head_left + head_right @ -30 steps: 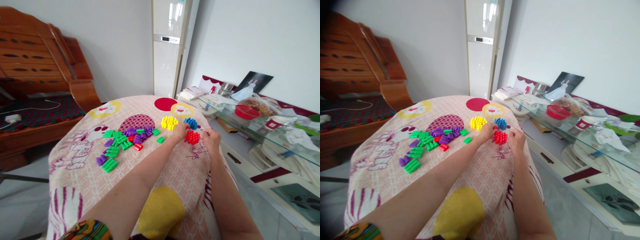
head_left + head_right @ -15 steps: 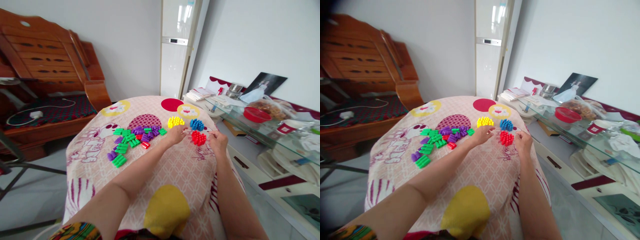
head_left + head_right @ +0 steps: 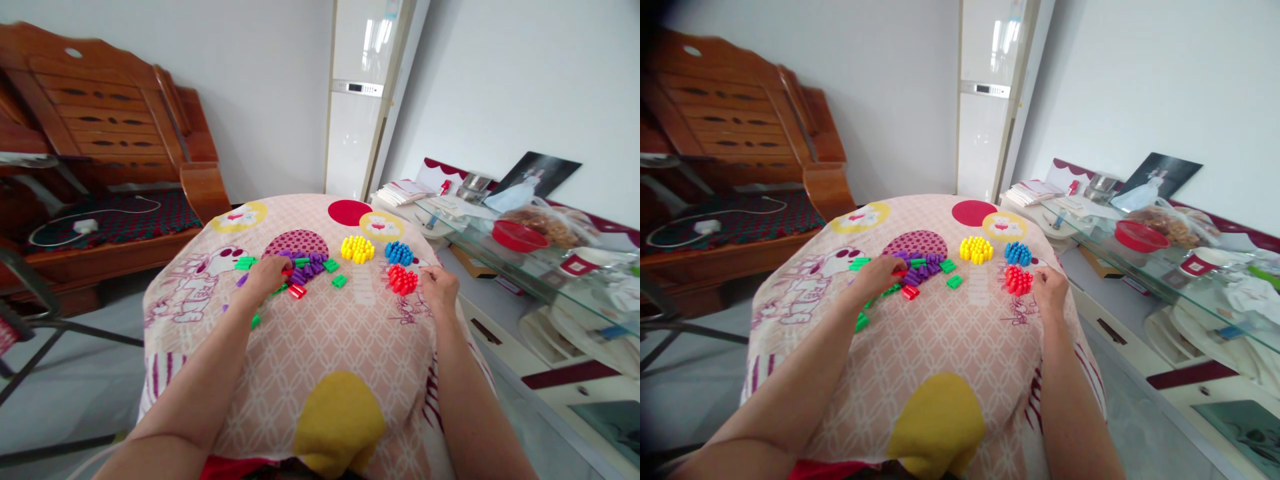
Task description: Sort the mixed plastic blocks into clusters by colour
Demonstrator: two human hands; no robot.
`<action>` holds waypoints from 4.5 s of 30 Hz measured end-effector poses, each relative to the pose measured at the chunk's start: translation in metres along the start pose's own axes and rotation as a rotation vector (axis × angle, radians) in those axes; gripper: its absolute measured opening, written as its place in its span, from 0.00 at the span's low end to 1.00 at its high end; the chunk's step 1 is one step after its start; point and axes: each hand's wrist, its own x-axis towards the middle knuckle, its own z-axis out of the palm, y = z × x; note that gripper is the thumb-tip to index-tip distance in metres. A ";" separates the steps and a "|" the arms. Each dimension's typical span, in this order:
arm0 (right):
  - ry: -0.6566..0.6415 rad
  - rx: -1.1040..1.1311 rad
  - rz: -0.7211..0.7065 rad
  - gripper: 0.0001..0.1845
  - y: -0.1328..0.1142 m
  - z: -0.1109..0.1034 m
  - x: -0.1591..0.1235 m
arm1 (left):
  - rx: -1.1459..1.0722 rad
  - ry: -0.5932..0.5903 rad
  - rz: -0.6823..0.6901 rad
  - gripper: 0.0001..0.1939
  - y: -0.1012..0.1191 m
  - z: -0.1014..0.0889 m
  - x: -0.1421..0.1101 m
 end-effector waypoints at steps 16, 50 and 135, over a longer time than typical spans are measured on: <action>0.012 -0.035 -0.037 0.16 -0.012 -0.002 -0.003 | -0.532 0.076 0.200 0.13 0.117 -0.013 0.025; 0.012 -0.016 -0.043 0.17 -0.005 -0.003 -0.002 | -0.317 0.075 0.230 0.10 0.088 -0.014 0.028; -0.690 0.153 -0.612 0.26 -0.078 0.075 -0.069 | -0.406 0.153 0.142 0.13 0.008 -0.020 0.019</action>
